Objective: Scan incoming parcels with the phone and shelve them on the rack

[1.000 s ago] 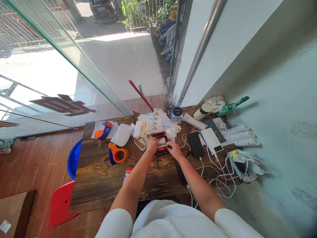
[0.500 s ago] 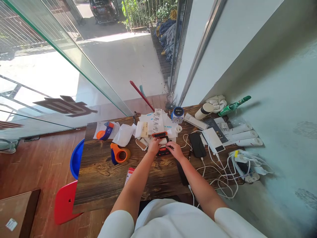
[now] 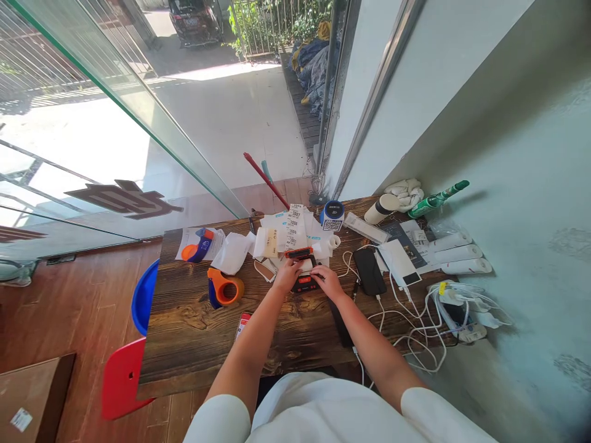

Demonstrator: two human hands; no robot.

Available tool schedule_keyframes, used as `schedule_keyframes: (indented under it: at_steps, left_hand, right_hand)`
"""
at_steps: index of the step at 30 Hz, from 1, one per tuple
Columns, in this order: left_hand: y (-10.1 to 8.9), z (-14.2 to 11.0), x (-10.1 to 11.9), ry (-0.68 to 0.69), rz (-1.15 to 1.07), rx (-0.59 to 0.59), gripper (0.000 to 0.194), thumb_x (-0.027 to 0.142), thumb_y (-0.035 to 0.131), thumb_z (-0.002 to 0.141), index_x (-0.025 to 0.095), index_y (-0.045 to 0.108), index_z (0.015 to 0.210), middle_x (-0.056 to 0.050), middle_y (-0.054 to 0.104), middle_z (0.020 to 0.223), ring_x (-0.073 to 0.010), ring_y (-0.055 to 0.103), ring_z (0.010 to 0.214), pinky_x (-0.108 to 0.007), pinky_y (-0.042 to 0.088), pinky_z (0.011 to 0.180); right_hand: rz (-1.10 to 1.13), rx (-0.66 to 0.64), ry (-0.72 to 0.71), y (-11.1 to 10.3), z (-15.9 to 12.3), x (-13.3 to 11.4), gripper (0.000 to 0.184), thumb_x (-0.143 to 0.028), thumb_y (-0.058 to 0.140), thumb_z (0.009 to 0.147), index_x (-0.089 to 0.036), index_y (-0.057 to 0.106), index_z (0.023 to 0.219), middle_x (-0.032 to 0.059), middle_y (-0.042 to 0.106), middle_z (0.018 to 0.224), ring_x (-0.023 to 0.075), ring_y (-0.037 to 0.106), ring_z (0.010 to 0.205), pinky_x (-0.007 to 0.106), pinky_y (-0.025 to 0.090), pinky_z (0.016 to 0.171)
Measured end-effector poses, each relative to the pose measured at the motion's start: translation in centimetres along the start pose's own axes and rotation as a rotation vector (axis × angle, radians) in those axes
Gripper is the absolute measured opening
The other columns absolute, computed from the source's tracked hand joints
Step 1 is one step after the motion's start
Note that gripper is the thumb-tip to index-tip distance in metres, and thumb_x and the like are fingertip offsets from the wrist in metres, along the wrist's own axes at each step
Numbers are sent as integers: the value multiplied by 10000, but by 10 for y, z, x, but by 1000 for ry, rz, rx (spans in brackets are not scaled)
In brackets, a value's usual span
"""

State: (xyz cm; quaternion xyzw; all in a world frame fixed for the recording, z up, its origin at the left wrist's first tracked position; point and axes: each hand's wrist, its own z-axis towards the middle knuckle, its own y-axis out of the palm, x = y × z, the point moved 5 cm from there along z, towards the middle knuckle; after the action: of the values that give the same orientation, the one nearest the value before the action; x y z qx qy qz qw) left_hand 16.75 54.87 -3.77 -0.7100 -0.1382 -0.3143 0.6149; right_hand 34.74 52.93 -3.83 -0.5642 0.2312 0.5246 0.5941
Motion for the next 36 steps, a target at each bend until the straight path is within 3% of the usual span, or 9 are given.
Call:
schedule_keyframes:
  at_steps: [11,16,20,23,25,31,36]
  left_hand:
    - [2,-3,4,-93,43,82,368,93,633,832,184,671,1187,-98,627,1163,-227,629,1055,-356,546,911]
    - [-3,-9,14,-30,119,80,294,166,602,889,198,682,1170,-99,643,1154,-238,625,1049,-374,534,920]
    - [-21,-13,27,52,192,123,370,251,518,956,257,608,1316,-115,563,1345,-291,489,1282,-469,388,1106]
    - [-32,-12,33,52,235,191,521,269,502,960,202,435,1472,-164,474,1426,-328,339,1399,-537,241,1186]
    - [-34,-13,33,52,249,206,544,265,468,968,148,388,1493,-187,489,1389,-326,370,1365,-538,243,1185]
    - [-17,-40,27,144,243,90,433,127,462,910,180,607,1315,-120,616,1188,-264,540,1128,-424,457,1052]
    - [1,-65,20,135,219,78,527,71,475,870,185,556,1377,-101,567,1354,-262,496,1257,-471,314,1188]
  right_hand:
    - [-95,-38,-35,4,4,-3,186,-328,580,993,-167,669,962,48,683,998,199,651,942,412,548,870]
    - [-145,-32,-40,5,2,-3,176,-320,585,991,-166,668,972,50,681,1011,204,649,957,424,542,885]
    - [-161,-21,-51,4,1,-5,172,-315,583,992,-166,669,993,55,682,1037,210,647,983,435,538,902]
    - [-173,-4,-50,5,0,-7,172,-315,583,992,-166,670,996,55,682,1035,211,647,987,432,541,899]
    - [-187,0,-49,6,-2,-8,171,-314,588,989,-165,671,994,54,682,1029,212,647,988,432,542,897]
    - [-292,99,6,3,-9,-14,222,-319,587,982,-190,638,1156,96,622,1209,258,594,1105,493,502,965]
    - [-339,52,-16,10,-16,-20,397,-285,548,997,-224,505,1386,113,576,1331,299,516,1257,554,424,1064]
